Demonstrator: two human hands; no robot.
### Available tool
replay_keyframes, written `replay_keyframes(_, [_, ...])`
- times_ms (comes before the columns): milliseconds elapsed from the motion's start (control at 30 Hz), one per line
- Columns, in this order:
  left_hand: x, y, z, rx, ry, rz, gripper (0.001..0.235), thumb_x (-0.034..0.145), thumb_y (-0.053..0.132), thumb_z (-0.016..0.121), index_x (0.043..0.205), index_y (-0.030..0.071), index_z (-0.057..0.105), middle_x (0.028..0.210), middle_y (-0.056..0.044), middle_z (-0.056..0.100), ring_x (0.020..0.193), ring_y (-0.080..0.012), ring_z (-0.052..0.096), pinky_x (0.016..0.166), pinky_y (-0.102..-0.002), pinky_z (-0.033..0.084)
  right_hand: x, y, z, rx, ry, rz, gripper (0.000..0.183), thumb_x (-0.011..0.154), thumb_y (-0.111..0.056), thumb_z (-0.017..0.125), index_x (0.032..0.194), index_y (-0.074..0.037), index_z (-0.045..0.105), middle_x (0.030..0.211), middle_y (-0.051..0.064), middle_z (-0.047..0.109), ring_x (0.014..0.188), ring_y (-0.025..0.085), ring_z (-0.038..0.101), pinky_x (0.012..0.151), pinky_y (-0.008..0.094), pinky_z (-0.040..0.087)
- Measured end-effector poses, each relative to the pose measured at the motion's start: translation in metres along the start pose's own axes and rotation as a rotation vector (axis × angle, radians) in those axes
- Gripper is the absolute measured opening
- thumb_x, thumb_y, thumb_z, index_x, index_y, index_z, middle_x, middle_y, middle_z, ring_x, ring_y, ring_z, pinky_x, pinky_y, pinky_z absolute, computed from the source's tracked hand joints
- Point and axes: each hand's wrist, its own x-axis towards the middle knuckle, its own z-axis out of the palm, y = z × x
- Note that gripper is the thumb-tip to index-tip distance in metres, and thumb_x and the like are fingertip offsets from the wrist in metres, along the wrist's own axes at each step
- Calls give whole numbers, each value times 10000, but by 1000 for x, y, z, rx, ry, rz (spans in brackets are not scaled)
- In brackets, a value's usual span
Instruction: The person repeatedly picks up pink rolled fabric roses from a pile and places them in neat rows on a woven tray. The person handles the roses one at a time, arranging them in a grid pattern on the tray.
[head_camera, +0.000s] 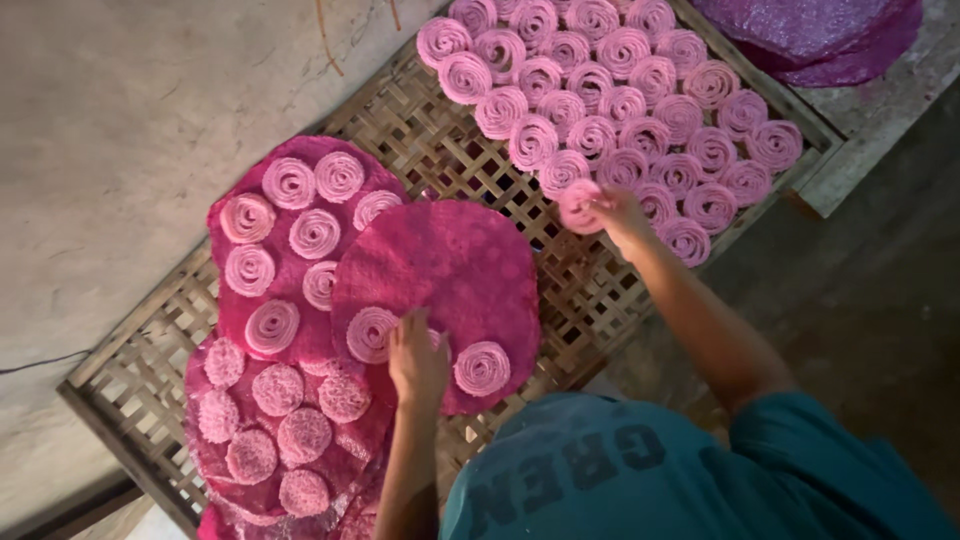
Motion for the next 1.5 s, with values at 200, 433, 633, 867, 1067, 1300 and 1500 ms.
replay_keyframes(200, [-24, -39, -15, 181, -24, -56, 464, 789, 213, 820, 1193, 76, 638, 1187, -137, 599, 1132, -361, 577, 918, -478, 513, -10, -26, 22, -1030, 318, -81, 462, 931, -137, 707, 1378, -46, 635, 1038, 182, 725, 927, 314, 724, 841, 393, 550])
replay_keyframes(433, [-25, -43, -21, 45, -26, 133, 269, 704, 123, 803, 925, 92, 652, 1029, -106, 643, 1066, -335, 584, 908, -492, 496, -72, -62, 83, -1358, 311, -391, 575, 807, -159, 742, 1323, -3, 540, 1199, 200, 593, 1025, 341, 635, 763, 387, 565])
replay_keyframes(633, [-34, -17, 0, -37, -199, 115, 137, 847, 141, 691, 976, 120, 650, 934, -59, 693, 835, -242, 688, 702, -386, 584, -180, 15, 158, -233, -480, 589, 311, 990, -321, 564, 1167, -99, 692, 1075, 90, 756, 997, 210, 727, 868, 341, 586])
replay_keyframes(867, [-72, 49, 35, -387, -162, 316, 404, 839, 364, 821, 1098, 87, 682, 987, -93, 740, 828, -261, 717, 676, -387, 586, -189, 51, 143, 484, -33, 691, 265, 1105, -251, 570, 1165, -21, 685, 1030, 123, 707, 933, 236, 652, 825, 388, 562])
replay_keyframes(1067, [-59, 40, 54, -85, -97, 291, 512, 802, 293, 816, 1225, 85, 617, 1214, -134, 640, 1124, -337, 609, 916, -468, 530, -144, -34, 54, -108, 121, 420, 275, 1054, -222, 535, 1162, -33, 703, 1069, 141, 745, 904, 213, 728, 845, 344, 616])
replay_keyframes(1300, [-67, 27, 61, 123, -263, -4, 515, 812, 278, 810, 1252, 104, 608, 1294, -126, 569, 1236, -330, 513, 992, -487, 452, -143, -46, 73, -1014, -27, -85, 377, 816, -176, 787, 1140, -82, 620, 1023, 147, 665, 880, 319, 660, 776, 410, 527])
replay_keyframes(1500, [-76, 1, 60, -44, -220, 182, 295, 855, 234, 786, 1075, 109, 633, 1022, -113, 687, 1010, -343, 666, 895, -474, 535, -145, -35, 79, -1034, 0, -289, 396, 703, -81, 809, 1029, -45, 587, 1158, 196, 547, 1073, 421, 554, 867, 522, 475])
